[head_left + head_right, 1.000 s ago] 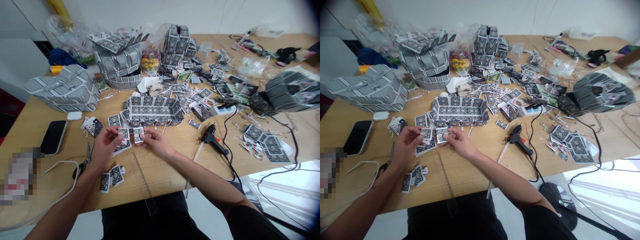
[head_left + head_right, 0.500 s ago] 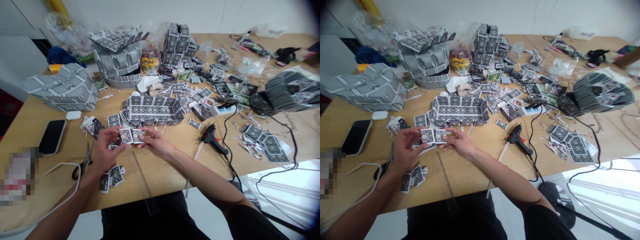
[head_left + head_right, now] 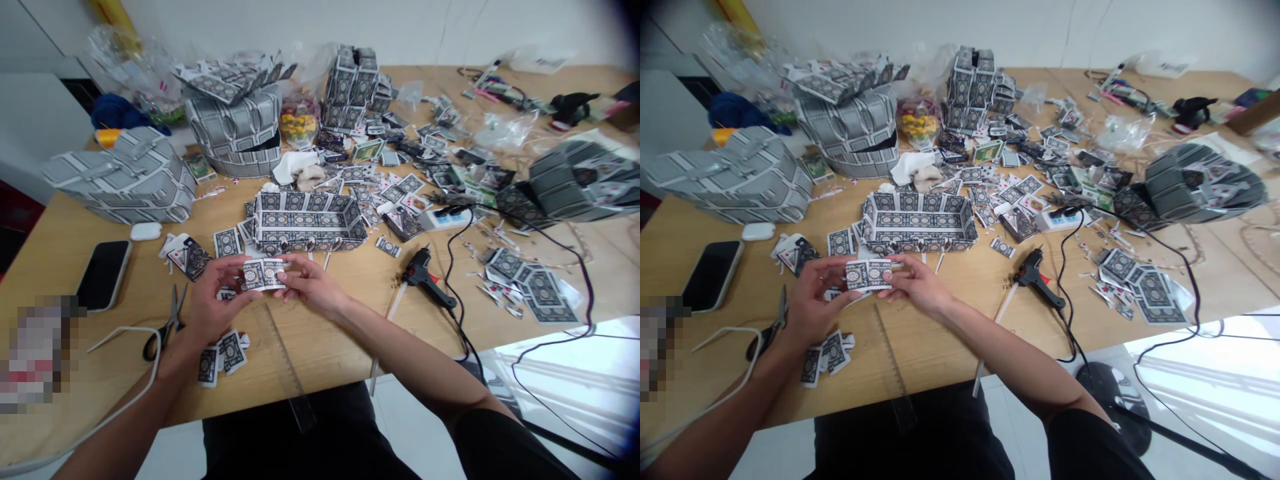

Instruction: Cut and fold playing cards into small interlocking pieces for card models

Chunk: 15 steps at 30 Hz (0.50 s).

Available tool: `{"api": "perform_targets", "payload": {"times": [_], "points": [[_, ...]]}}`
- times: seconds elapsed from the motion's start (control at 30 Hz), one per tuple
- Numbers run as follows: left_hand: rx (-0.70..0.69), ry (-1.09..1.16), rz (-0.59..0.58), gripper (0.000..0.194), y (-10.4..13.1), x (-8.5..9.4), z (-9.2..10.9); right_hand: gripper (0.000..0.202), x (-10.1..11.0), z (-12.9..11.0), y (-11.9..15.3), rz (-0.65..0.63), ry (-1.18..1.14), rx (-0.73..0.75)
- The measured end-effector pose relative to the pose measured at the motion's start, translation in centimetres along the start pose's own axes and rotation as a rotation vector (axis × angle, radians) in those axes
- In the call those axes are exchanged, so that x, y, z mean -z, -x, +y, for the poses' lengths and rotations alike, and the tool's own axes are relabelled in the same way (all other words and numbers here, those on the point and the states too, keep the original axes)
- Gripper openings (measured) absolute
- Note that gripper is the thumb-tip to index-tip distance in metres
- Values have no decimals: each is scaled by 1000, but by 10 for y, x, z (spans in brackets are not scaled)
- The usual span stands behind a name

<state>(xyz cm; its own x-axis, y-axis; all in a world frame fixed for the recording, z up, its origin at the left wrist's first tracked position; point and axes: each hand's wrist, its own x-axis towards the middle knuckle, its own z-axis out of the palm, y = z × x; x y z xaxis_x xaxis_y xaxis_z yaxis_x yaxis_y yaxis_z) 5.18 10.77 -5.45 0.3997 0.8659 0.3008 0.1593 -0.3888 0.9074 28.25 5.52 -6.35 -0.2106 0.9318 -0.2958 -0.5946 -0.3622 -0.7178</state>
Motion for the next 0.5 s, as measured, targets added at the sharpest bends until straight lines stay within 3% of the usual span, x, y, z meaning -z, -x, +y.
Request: {"api": "perform_targets", "payload": {"times": [0.5], "points": [[-53,1,-67,47,-5,6,3,65,2,2,-1,8,104,40]]}}
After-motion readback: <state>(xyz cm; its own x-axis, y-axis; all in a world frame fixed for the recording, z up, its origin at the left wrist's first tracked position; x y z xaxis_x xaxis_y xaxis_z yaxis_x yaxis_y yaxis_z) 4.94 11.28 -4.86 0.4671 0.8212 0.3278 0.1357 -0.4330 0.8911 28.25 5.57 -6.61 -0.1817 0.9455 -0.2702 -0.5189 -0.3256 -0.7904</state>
